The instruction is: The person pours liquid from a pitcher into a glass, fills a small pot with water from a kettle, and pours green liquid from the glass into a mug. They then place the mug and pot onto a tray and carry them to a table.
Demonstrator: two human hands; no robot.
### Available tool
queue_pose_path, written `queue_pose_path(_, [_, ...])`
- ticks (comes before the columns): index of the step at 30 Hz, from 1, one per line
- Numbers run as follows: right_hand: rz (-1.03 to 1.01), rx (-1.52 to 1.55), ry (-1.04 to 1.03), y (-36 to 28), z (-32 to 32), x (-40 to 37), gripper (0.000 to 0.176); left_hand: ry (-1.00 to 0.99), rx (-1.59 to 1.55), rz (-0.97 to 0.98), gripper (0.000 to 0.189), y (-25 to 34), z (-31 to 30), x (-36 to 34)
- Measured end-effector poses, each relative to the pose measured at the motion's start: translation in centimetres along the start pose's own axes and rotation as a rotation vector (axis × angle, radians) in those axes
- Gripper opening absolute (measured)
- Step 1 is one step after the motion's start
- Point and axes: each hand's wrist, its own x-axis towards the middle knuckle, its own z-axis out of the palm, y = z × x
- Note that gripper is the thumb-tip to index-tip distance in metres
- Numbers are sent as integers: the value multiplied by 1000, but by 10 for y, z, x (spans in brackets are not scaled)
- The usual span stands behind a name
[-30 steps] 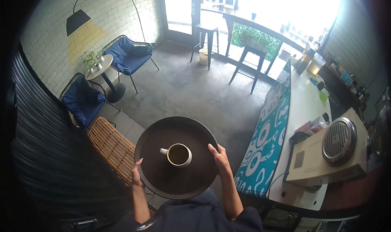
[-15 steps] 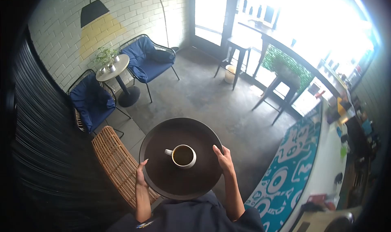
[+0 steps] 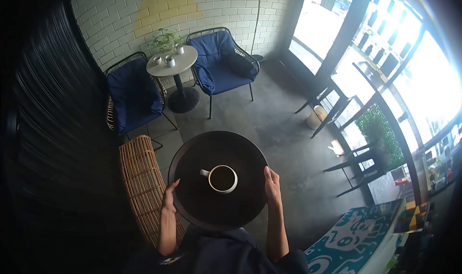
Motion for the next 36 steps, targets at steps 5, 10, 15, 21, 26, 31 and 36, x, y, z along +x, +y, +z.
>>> queue_pose_path(5, [-47, -16, 72, -13, 52, 79, 40, 6, -18, 1, 51, 48, 20, 66])
queue_pose_path(10, [-58, -59, -39, 8, 83, 177, 41, 116, 139, 59, 61, 111, 31, 133])
queue_pose_path(15, [-28, -127, -80, 10, 132, 248, 41, 203, 444, 21, 85, 178, 42, 169])
queue_pose_path(21, [-62, -64, -143, -9, 215, 327, 40, 566, 629, 178, 84, 203, 9, 247])
queue_pose_path(26, [-19, -125, -238, -22, 277, 397, 42, 664, 628, 185, 79, 252, 30, 283])
queue_pose_path(31, [-7, -156, -347, -16, 329, 485, 39, 716, 580, 161, 81, 281, 9, 357])
queue_pose_path(36, [62, -11, -488, -45, 395, 550, 41, 706, 570, 538, 68, 302, -16, 426])
